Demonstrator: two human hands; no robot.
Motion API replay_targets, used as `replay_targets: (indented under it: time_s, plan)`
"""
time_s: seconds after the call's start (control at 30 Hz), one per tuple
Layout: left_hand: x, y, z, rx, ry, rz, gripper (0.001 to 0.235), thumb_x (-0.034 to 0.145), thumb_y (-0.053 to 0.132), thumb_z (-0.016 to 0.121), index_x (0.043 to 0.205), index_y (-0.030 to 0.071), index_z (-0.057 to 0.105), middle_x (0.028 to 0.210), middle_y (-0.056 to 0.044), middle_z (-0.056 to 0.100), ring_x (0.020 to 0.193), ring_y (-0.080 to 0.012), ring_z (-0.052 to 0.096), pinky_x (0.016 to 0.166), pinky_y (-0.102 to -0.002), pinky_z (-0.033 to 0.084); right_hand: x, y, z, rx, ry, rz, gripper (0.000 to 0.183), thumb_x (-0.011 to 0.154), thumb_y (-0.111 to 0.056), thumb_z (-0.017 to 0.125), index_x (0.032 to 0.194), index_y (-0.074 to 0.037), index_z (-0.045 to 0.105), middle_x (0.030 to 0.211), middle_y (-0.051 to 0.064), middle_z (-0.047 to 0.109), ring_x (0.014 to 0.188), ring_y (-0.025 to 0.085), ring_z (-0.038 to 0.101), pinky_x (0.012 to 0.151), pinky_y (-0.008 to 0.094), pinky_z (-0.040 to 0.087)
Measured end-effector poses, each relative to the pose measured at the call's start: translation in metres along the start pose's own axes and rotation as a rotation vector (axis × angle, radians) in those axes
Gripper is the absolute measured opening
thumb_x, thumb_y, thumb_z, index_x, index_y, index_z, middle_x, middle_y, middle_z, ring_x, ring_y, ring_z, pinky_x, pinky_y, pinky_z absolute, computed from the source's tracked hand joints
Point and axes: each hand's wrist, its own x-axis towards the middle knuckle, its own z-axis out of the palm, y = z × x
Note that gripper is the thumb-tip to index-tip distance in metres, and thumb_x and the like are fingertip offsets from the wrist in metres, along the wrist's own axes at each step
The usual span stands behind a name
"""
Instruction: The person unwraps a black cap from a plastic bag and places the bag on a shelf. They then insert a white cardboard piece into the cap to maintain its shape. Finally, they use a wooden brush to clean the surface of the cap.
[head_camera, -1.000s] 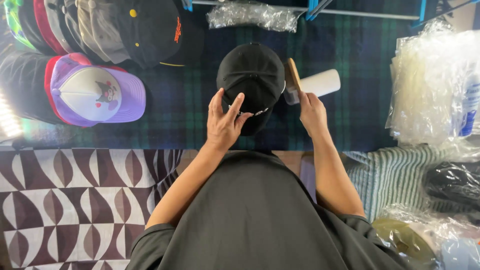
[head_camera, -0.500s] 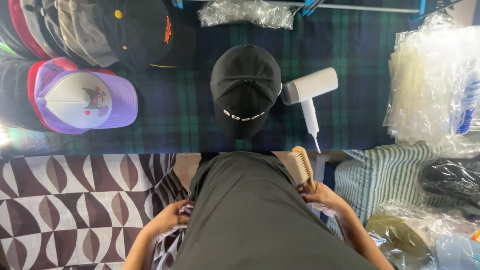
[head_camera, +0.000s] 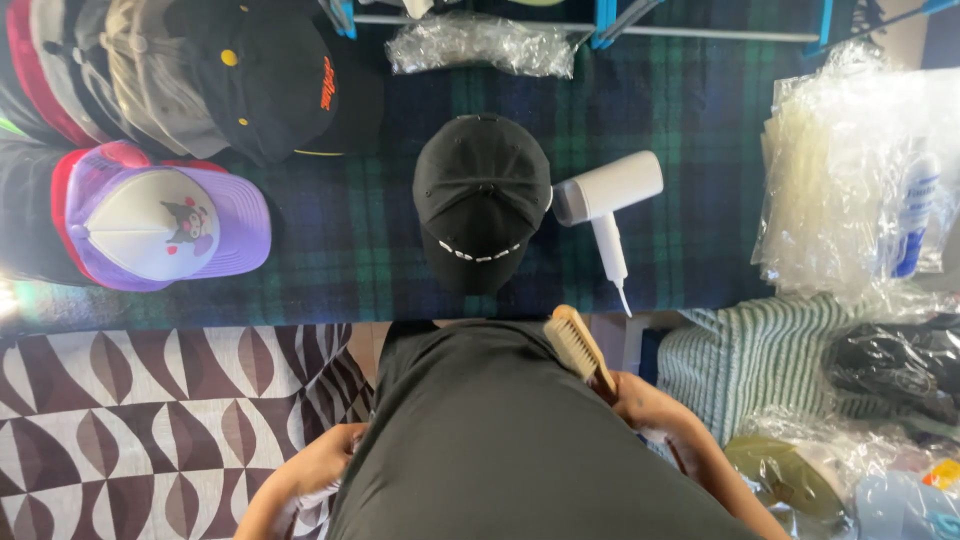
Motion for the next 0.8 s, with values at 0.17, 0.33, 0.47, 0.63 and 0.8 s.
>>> replay_targets:
  time_s: [0.17,0.33,0.47,0.63,0.8]
  plan:
    - [0.007,-0.027,-0.006,0.1,-0.14,-0.023,0.037,0.08,0.001,0.068,0.115,-0.004,0.076,0.117,-0.013,0.084,0.105,-0.0243,0.08,0.095,-0.032,0.065,-0.024,0.008,0.005,0.347,-0.191,0.064,0.052,0.07,0.001,0.071,0.123,0.003,0.071,0.115,0.014,0.081,0.099,0.025,0.079,0.081,0.034,0.067]
    - [0.064,-0.068,-0.06,0.533,-0.068,0.28,0.046,0.055,0.004,0.049,0.094,0.003,0.073,0.096,-0.005,0.082,0.084,-0.0148,0.075,0.077,-0.027,0.06,0.015,0.02,-0.011,0.129,-0.151,-0.042,0.013,0.076,0.004,0.053,0.071,-0.008,0.051,0.066,0.002,0.055,0.059,0.014,0.054,0.047,0.029,0.038]
    - [0.013,-0.001,-0.005,0.388,0.157,-0.186,0.036,0.077,-0.013,0.038,0.099,-0.003,0.064,0.081,-0.014,0.07,0.071,-0.0272,0.078,0.067,-0.037,0.073,0.01,-0.041,-0.003,0.122,-0.1,0.118,0.039,0.067,0.002,0.063,0.106,0.002,0.068,0.094,0.011,0.071,0.083,0.019,0.066,0.063,0.028,0.052]
    - [-0.012,0.042,0.01,0.569,0.19,-0.279,0.021,0.105,0.006,0.048,0.11,0.006,0.069,0.108,-0.012,0.076,0.09,-0.0215,0.081,0.075,-0.023,0.072,0.022,0.008,-0.008,0.328,0.019,-0.083,0.025,0.07,0.007,0.065,0.067,-0.01,0.049,0.065,0.004,0.05,0.059,0.013,0.046,0.054,0.028,0.035]
    - [0.039,-0.01,-0.087,0.608,0.468,-0.159,0.013,0.093,0.013,0.064,0.098,0.004,0.072,0.067,-0.008,0.069,0.057,-0.0186,0.07,0.055,-0.03,0.06,0.05,0.055,-0.053,0.367,0.222,-0.17,0.013,0.069,0.013,0.067,0.07,0.002,0.061,0.066,0.015,0.06,0.053,0.023,0.061,0.046,0.03,0.046]
